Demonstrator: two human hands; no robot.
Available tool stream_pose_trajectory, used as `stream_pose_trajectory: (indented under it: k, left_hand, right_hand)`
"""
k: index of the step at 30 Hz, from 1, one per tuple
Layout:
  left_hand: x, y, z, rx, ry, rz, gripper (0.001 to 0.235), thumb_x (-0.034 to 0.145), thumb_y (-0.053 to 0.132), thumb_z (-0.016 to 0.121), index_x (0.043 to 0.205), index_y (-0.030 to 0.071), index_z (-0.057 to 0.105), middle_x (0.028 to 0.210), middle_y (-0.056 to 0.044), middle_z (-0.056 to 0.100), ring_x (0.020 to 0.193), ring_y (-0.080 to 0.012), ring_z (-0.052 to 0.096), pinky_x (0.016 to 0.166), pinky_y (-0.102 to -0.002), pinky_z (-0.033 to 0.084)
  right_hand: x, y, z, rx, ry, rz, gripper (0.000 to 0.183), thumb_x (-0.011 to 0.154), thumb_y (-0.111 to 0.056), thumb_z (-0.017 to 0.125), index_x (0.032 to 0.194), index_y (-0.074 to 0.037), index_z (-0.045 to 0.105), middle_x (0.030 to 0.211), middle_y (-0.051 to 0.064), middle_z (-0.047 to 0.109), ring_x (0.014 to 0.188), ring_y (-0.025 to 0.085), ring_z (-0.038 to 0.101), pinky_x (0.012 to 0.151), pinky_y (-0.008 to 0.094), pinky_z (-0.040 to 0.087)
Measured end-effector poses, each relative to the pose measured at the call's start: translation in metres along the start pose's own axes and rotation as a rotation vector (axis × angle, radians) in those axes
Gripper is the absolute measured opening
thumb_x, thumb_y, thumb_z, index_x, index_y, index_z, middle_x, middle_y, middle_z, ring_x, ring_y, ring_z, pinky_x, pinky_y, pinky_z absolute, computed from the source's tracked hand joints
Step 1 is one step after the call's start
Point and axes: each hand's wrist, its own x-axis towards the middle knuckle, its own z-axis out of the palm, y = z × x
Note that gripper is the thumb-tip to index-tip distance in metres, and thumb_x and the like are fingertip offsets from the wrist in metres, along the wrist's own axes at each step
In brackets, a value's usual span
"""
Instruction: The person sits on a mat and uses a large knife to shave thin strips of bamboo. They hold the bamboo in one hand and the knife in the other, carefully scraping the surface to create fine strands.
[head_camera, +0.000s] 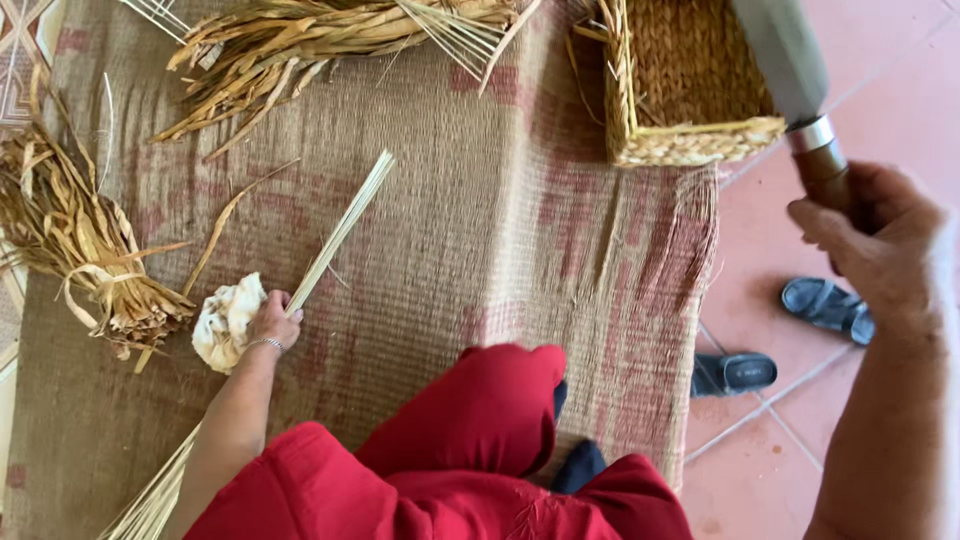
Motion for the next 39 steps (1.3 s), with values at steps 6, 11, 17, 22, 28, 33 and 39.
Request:
stream_pose_trajectory:
  k: [6, 11, 17, 22, 28, 33, 39]
  left_hand:
    - [0.006, -0.004, 0.005, -0.087, -0.021, 0.069, 0.040, 0.089, 0.032, 0.074, 0.121, 0.018, 0.055, 0.113, -0.016, 0.071, 0.108, -0.0397, 0.067, 0.092, -0.051, 0.051]
    - [0.012, 0.000, 0.003, -0.175, -0.019, 0.109, 0.041, 0.089, 0.032, 0.071, 0.121, 0.012, 0.057, 0.119, -0.020, 0.070, 0.111, -0.0413, 0.067, 0.095, -0.050, 0.052]
    - [-0.015, 0.018, -0.019, -0.292, 0.062, 0.404, 0.111, 0.079, 0.059, 0.084, 0.153, 0.003, 0.022, 0.142, -0.035, 0.043, 0.127, -0.0467, 0.051, 0.094, -0.053, 0.049]
    - [-0.113, 0.063, -0.116, -0.331, -0.059, 0.569, 0.050, 0.112, 0.039, 0.042, 0.157, 0.019, 0.037, 0.113, -0.022, 0.065, 0.093, -0.0372, 0.070, 0.074, -0.049, 0.059]
    - [-0.135, 0.125, -0.186, -0.040, 0.395, 0.981, 0.033, 0.099, 0.010, 0.057, 0.128, 0.023, 0.063, 0.084, -0.015, 0.071, 0.080, -0.0378, 0.071, 0.064, -0.052, 0.054]
    - [-0.084, 0.187, -0.162, -0.091, 0.394, 1.171, 0.022, 0.095, 0.015, 0.064, 0.112, 0.026, 0.073, 0.089, -0.016, 0.074, 0.085, -0.0385, 0.071, 0.069, -0.053, 0.054]
    - [0.011, 0.245, -0.097, -0.067, -0.080, 0.971, 0.018, 0.094, 0.026, 0.070, 0.109, 0.033, 0.078, 0.097, -0.008, 0.077, 0.088, -0.0304, 0.071, 0.078, -0.046, 0.055]
  right_hand:
    - [-0.067, -0.048, 0.008, 0.082, 0.129, -0.021, 0.052, 0.094, -0.011, 0.070, 0.141, 0.004, 0.054, 0.087, 0.007, 0.068, 0.064, 0.006, 0.060, 0.052, 0.019, 0.046]
    - [-0.131, -0.072, 0.044, 0.034, 0.115, 0.050, 0.042, 0.105, -0.009, 0.070, 0.143, 0.007, 0.060, 0.101, 0.009, 0.073, 0.072, 0.009, 0.062, 0.060, 0.022, 0.048]
    - [-0.194, -0.083, 0.059, 0.202, 0.191, 0.091, 0.032, 0.106, -0.014, 0.072, 0.133, 0.004, 0.067, 0.095, 0.006, 0.067, 0.063, 0.009, 0.053, 0.049, 0.023, 0.037]
    - [-0.217, -0.093, 0.054, 0.316, 0.305, -0.049, 0.033, 0.111, -0.010, 0.068, 0.140, 0.003, 0.062, 0.108, 0.009, 0.072, 0.082, 0.012, 0.068, 0.071, 0.024, 0.056]
    - [-0.231, -0.108, 0.070, 0.670, 0.300, -0.243, 0.043, 0.118, -0.009, 0.061, 0.156, 0.000, 0.045, 0.105, 0.019, 0.065, 0.082, 0.023, 0.065, 0.076, 0.033, 0.058]
    - [-0.241, -0.125, 0.092, 0.971, 0.351, -0.158, 0.049, 0.102, -0.026, 0.052, 0.145, -0.004, 0.044, 0.090, 0.020, 0.067, 0.069, 0.025, 0.065, 0.064, 0.036, 0.058]
    - [-0.254, -0.107, 0.108, 0.801, 0.399, -0.265, 0.025, 0.123, -0.021, 0.061, 0.133, -0.006, 0.043, 0.087, 0.013, 0.060, 0.067, 0.020, 0.060, 0.063, 0.035, 0.053]
